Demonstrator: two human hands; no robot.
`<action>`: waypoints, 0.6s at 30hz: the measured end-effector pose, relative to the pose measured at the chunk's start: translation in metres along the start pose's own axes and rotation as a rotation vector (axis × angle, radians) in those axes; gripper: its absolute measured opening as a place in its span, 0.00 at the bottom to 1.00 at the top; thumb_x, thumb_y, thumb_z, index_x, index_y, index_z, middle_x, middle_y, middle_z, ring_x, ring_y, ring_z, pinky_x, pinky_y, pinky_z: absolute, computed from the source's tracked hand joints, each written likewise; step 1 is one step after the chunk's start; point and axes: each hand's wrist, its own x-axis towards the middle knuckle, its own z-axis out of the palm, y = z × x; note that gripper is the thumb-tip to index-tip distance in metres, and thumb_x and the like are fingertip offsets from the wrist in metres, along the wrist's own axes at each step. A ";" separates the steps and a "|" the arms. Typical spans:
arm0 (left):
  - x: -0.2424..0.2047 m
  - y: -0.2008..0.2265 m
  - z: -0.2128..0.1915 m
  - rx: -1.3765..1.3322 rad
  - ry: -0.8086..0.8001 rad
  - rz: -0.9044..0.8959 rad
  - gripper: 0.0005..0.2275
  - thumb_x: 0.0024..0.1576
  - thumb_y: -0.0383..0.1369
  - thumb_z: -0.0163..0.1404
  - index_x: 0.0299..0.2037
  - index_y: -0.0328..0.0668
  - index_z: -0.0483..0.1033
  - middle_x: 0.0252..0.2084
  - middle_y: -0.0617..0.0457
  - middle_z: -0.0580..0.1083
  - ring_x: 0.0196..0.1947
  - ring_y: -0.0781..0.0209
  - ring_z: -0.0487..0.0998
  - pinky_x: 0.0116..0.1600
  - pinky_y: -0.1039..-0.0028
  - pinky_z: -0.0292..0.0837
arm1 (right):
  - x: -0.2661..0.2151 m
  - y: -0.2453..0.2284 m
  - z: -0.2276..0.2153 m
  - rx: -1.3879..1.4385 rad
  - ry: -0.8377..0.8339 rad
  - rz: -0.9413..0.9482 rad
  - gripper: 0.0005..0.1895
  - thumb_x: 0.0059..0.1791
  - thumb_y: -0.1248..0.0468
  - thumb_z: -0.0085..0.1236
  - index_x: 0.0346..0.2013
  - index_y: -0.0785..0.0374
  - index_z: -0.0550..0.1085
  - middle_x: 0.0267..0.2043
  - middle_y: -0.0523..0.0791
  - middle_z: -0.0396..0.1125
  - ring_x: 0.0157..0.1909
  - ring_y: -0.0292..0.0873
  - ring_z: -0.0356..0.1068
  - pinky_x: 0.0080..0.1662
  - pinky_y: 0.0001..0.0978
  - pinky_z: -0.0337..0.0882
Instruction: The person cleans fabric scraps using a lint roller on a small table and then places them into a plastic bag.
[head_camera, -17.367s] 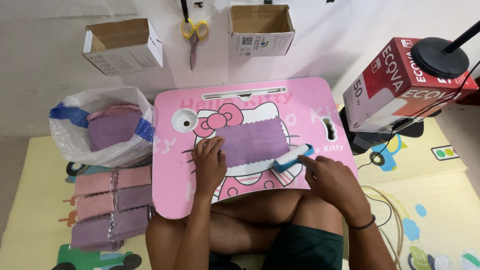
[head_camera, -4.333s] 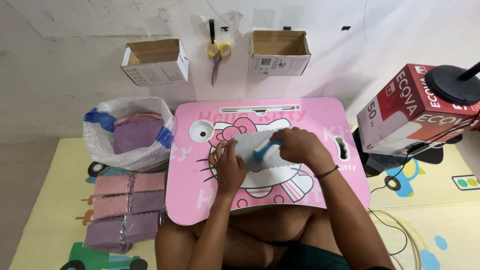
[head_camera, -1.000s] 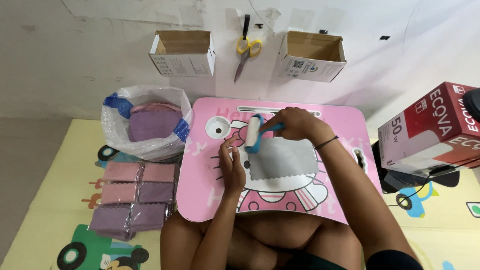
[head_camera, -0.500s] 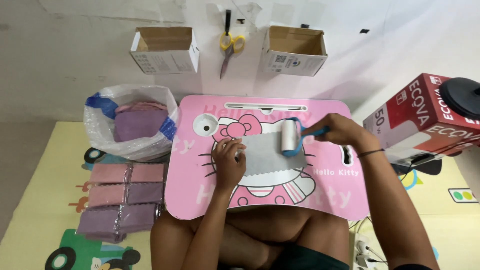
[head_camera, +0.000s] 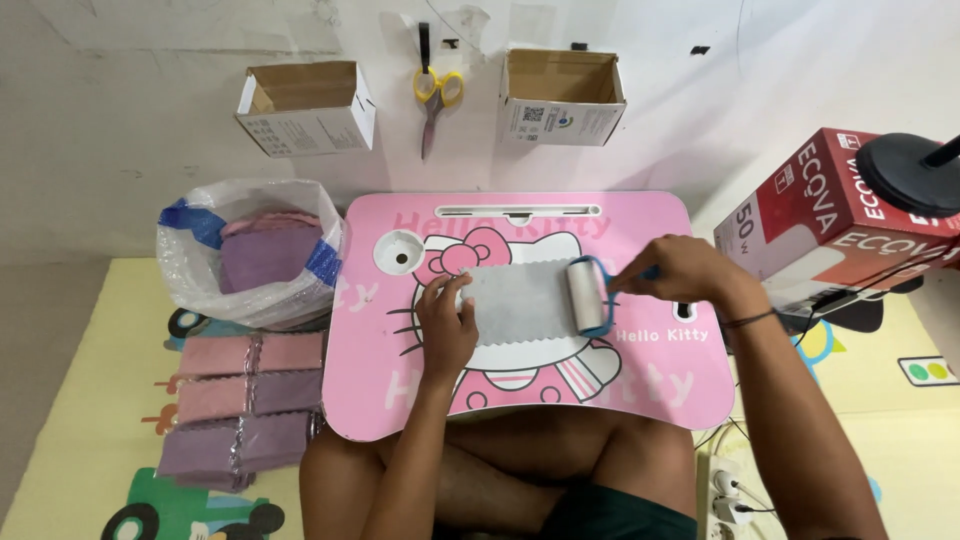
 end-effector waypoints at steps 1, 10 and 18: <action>0.000 0.003 -0.002 0.003 -0.001 0.000 0.13 0.59 0.26 0.48 0.53 0.50 0.74 0.55 0.58 0.77 0.63 0.49 0.69 0.63 0.49 0.59 | 0.004 -0.013 0.000 0.003 -0.001 -0.001 0.15 0.42 0.43 0.60 0.42 0.33 0.85 0.42 0.39 0.81 0.46 0.53 0.79 0.53 0.43 0.76; 0.002 0.019 -0.026 -0.531 0.174 -0.190 0.15 0.68 0.34 0.29 0.56 0.44 0.70 0.58 0.49 0.75 0.63 0.47 0.71 0.67 0.56 0.61 | 0.044 -0.106 0.041 0.327 -0.103 -0.388 0.12 0.45 0.52 0.61 0.42 0.38 0.84 0.38 0.42 0.80 0.45 0.56 0.77 0.54 0.48 0.74; -0.002 -0.004 -0.007 -0.300 0.181 -0.075 0.08 0.64 0.32 0.40 0.46 0.46 0.74 0.45 0.55 0.77 0.53 0.51 0.77 0.60 0.60 0.68 | 0.048 -0.058 0.064 0.630 -0.091 -0.484 0.11 0.44 0.61 0.65 0.41 0.50 0.86 0.37 0.50 0.81 0.36 0.50 0.78 0.49 0.44 0.74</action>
